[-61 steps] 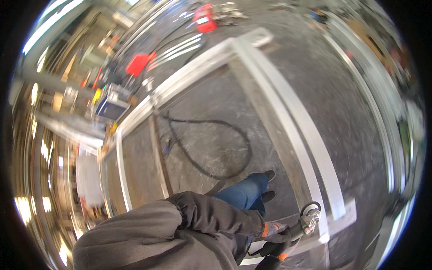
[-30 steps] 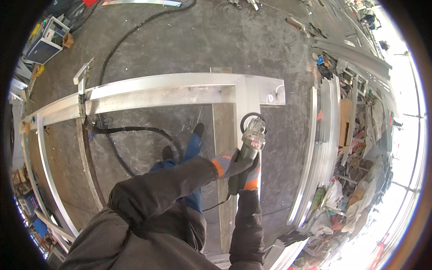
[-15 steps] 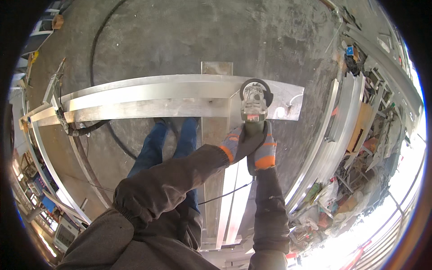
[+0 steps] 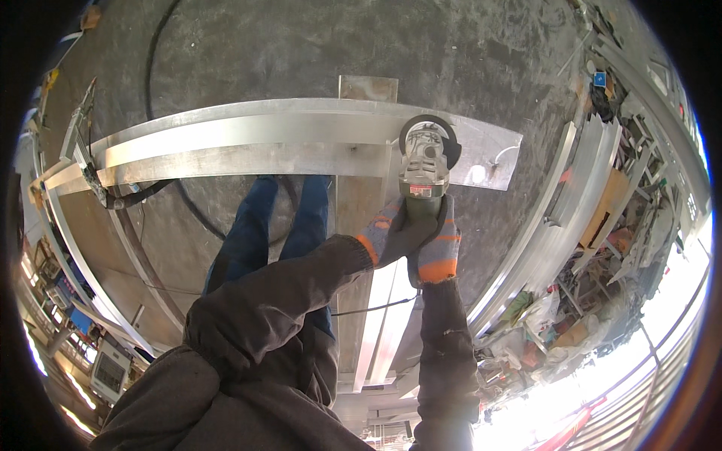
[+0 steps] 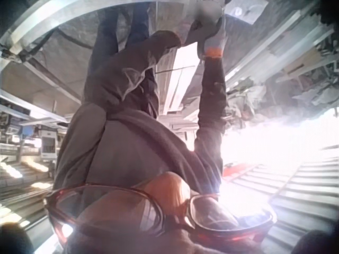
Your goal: The person welds a rectangular metal frame using a handheld welding torch, then uses an angle grinder to smooth the welded seams. The person repositions the frame and continues grinding along the joints.
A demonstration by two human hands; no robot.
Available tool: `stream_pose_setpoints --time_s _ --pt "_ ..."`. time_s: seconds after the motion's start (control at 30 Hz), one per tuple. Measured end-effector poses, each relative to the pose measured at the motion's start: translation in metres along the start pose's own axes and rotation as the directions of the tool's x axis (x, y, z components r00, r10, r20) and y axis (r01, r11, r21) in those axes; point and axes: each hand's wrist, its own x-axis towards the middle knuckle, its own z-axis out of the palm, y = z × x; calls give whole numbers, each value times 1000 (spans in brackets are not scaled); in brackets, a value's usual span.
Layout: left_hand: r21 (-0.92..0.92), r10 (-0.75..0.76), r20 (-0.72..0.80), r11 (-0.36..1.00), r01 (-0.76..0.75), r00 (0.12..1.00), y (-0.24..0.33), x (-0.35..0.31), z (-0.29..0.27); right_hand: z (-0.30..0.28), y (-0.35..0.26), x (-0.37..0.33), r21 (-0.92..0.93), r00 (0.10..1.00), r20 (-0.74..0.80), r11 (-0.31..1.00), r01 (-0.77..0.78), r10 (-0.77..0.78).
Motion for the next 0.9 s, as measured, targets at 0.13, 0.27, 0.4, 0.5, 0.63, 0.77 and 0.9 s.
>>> stream_pose_setpoints --time_s 0.13,0.27,0.4,0.5,0.63,0.77,0.9 --pt "0 -6 -19 1000 6 1000 3 0 -2 3 -1 0 -40 996 -77 998 -47 43" --pt "32 23 -8 999 -23 1000 13 0 -2 6 -3 0 -89 996 -93 996 3 -11" --pt "71 32 17 997 -33 999 19 -1 -3 9 -4 -1 -129 994 -106 992 -13 0" --pt "192 8 39 981 -15 999 19 -2 -5 9 -4 -5 -69 993 -118 998 1 -10" --pt "148 10 43 989 -16 999 15 -4 -7 8 -3 -7 -118 998 -58 993 17 -24" --pt "42 -36 59 999 33 998 14 -1 -7 9 -2 -2 -256 991 -49 961 106 -122" --pt "23 -16 54 1000 15 998 18 -2 -6 8 -1 0 -16 1000 -9 1000 17 -17"
